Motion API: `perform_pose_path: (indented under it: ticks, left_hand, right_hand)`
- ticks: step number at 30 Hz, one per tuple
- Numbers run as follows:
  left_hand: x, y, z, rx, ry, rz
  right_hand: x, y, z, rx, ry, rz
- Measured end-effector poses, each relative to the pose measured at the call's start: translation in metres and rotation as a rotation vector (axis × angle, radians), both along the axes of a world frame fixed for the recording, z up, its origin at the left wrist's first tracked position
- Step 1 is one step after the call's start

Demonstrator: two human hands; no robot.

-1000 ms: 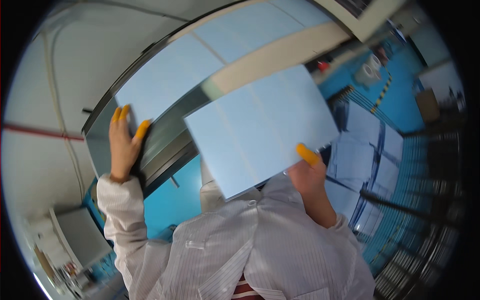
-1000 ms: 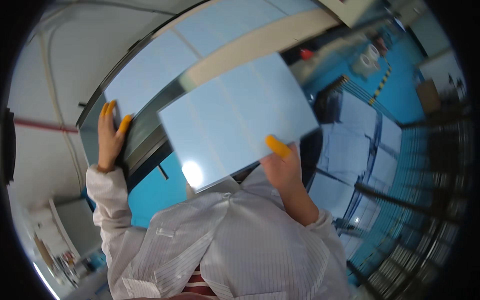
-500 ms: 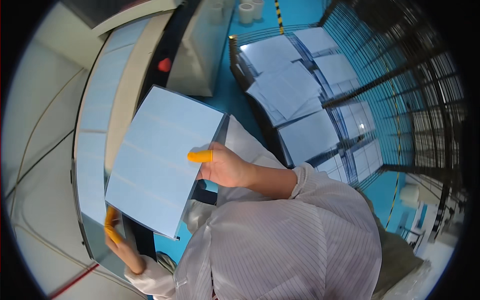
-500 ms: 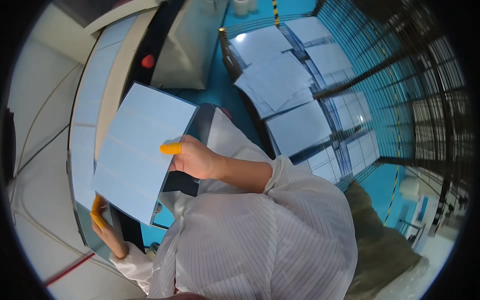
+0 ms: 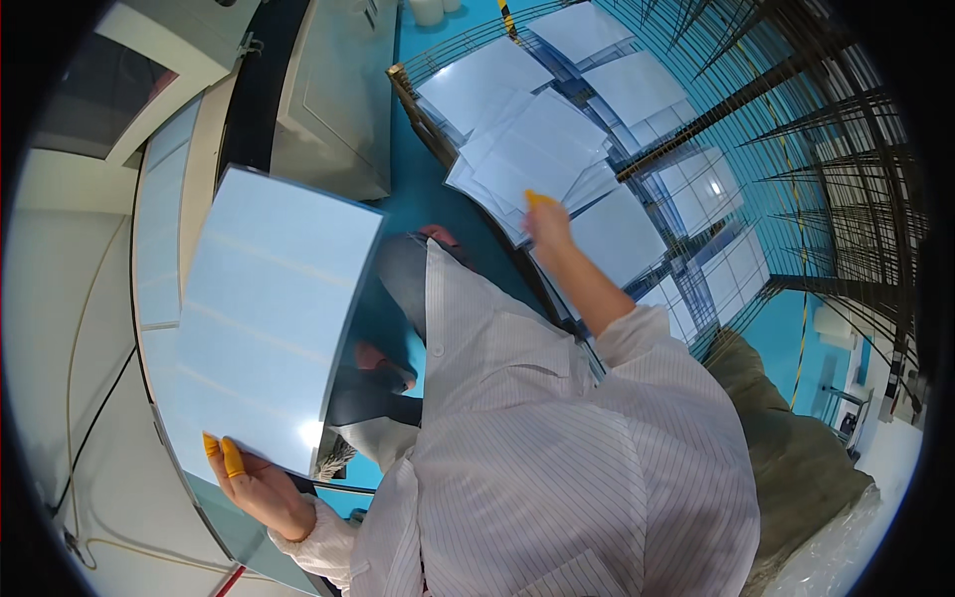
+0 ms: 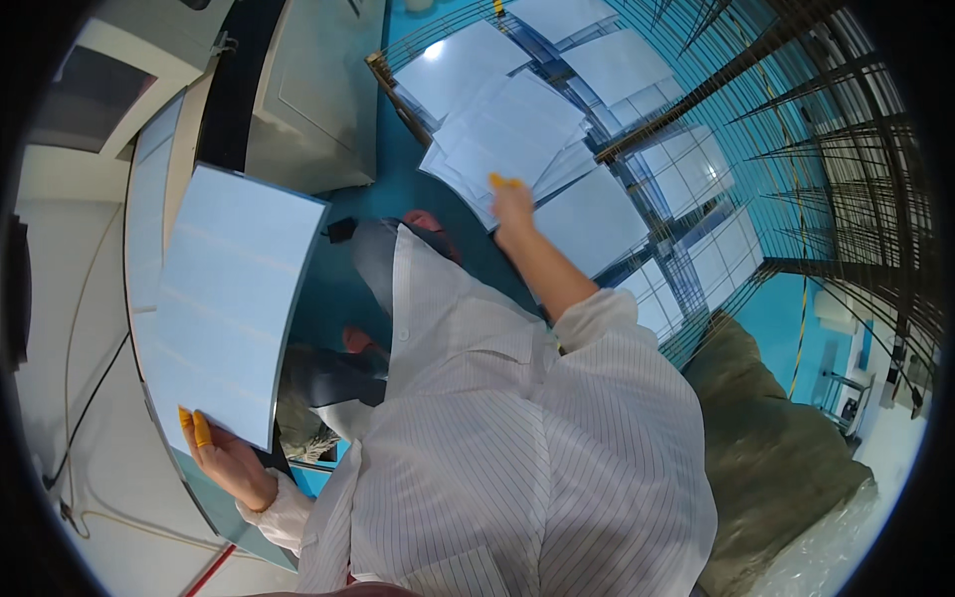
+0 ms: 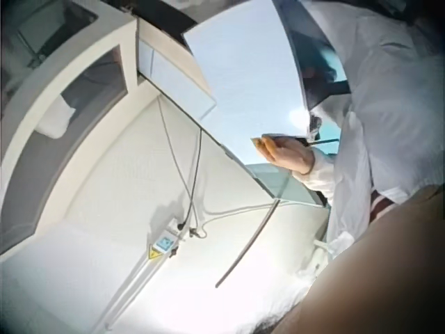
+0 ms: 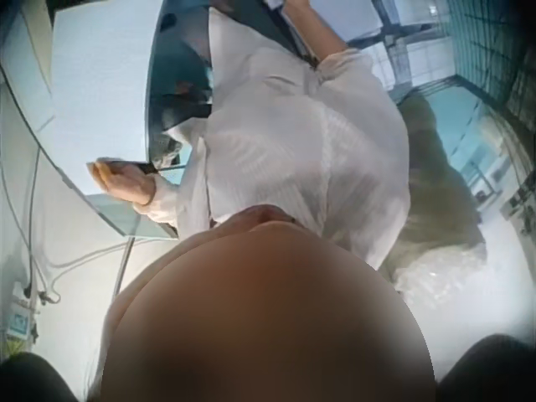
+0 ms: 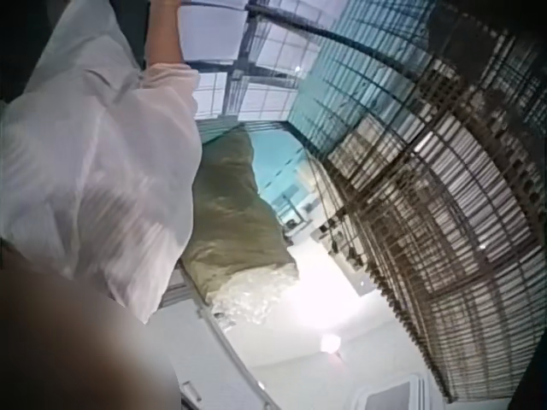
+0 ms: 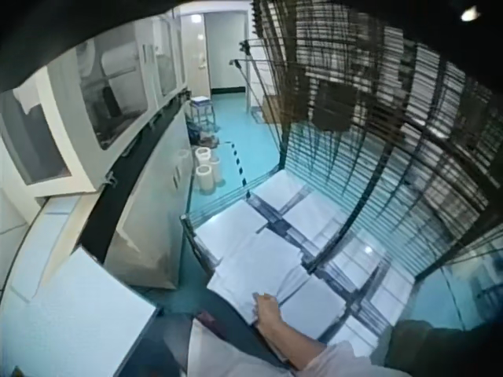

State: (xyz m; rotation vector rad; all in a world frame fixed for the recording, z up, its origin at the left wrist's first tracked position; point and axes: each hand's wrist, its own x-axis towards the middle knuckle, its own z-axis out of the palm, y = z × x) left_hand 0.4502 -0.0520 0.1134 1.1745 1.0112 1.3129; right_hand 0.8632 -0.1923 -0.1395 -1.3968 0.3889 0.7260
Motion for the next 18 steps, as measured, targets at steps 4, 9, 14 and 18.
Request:
perform_pose_path:
  ticks: [4,9,14,18]
  left_hand:
    - [-0.004,0.011,0.002,0.029,0.044,0.087]
    - [-0.041,0.024,0.010,0.066,0.027,0.055]
    - [-0.073,0.012,0.035,0.112,0.082,0.225]
    - [-0.145,-0.002,0.039,0.130,0.219,0.397]
  right_hand:
    - [0.065,-0.019,-0.079,-0.431,-0.448,-0.267]
    - [0.118,-0.016,-0.046,-1.331,-0.768,0.086]
    - [0.144,-0.012,0.001,-1.349,-0.416,0.319]
    - [0.157,-0.001,-0.002,-1.315,-0.419,0.463]
